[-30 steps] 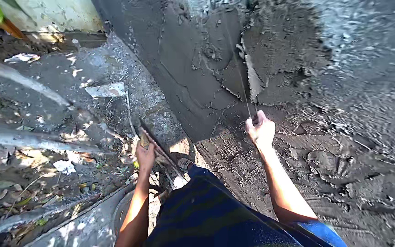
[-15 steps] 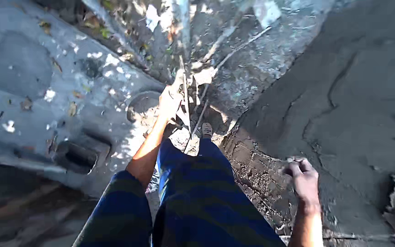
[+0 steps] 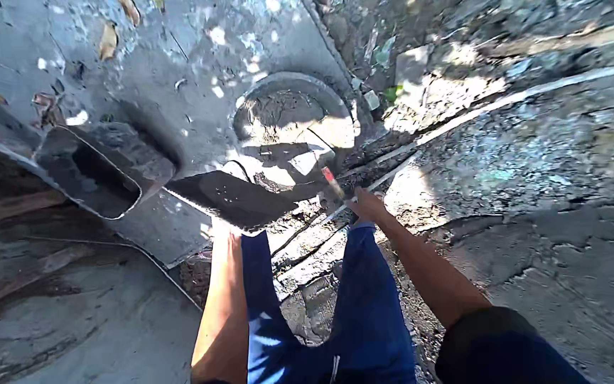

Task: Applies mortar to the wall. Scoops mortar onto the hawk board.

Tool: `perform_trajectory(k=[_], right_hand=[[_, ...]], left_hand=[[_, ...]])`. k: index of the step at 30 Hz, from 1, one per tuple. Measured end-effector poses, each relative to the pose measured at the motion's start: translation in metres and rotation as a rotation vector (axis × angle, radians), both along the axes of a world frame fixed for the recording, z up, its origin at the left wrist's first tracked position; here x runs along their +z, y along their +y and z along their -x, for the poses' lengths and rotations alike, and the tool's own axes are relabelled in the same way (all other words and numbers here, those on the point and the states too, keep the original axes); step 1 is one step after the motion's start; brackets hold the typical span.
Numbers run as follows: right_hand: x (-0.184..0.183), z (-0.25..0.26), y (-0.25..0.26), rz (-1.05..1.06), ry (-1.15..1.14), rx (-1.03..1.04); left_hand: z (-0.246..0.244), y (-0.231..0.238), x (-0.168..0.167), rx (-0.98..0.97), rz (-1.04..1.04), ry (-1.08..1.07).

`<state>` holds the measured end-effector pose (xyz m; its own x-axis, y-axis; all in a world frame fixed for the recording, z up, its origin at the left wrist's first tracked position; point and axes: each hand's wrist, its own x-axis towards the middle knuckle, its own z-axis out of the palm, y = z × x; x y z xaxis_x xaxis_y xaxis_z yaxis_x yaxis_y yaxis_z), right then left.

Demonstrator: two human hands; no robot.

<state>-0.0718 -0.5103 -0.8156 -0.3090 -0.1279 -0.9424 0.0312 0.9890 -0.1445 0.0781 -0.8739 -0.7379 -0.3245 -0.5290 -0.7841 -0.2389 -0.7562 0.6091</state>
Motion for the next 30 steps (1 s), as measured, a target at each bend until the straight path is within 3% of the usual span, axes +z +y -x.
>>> perform_trajectory(k=[3, 5, 7, 11, 14, 18, 20, 23, 26, 30], right_hand=[[-0.097, -0.028, -0.056, -0.062, 0.103, -0.066], [-0.137, -0.033, -0.088, -0.133, 0.153, -0.181], [-0.154, -0.032, -0.104, -0.115, 0.111, -0.289], [-0.119, -0.033, -0.102, -0.085, 0.17, -0.521], [-0.095, -0.039, -0.082, -0.23, 0.307, -0.487], [-0.137, -0.01, -0.098, -0.355, 0.304, -0.334], [-0.167, 0.013, -0.127, -0.363, 0.297, -0.331], [-0.19, 0.004, -0.145, -0.281, 0.356, -0.415], [-0.175, -0.004, -0.151, -0.184, 0.311, -0.39], [-0.126, -0.004, -0.155, -0.172, 0.302, -0.222]], left_hand=[[0.008, -0.01, -0.034, 0.055, -0.001, -0.468], [0.011, -0.015, -0.048, 0.034, -0.022, -0.528], [0.016, -0.023, -0.059, 0.046, -0.068, -0.502], [0.03, -0.036, -0.067, -0.042, -0.043, -0.326], [0.034, -0.049, -0.08, -0.082, -0.036, -0.234], [0.034, -0.062, -0.088, -0.155, 0.012, -0.184], [0.037, -0.066, -0.089, -0.16, 0.025, -0.208], [0.035, -0.071, -0.089, -0.164, 0.033, -0.229], [0.026, -0.07, -0.092, -0.226, 0.071, -0.216], [0.038, -0.064, -0.094, -0.192, 0.058, -0.175]])
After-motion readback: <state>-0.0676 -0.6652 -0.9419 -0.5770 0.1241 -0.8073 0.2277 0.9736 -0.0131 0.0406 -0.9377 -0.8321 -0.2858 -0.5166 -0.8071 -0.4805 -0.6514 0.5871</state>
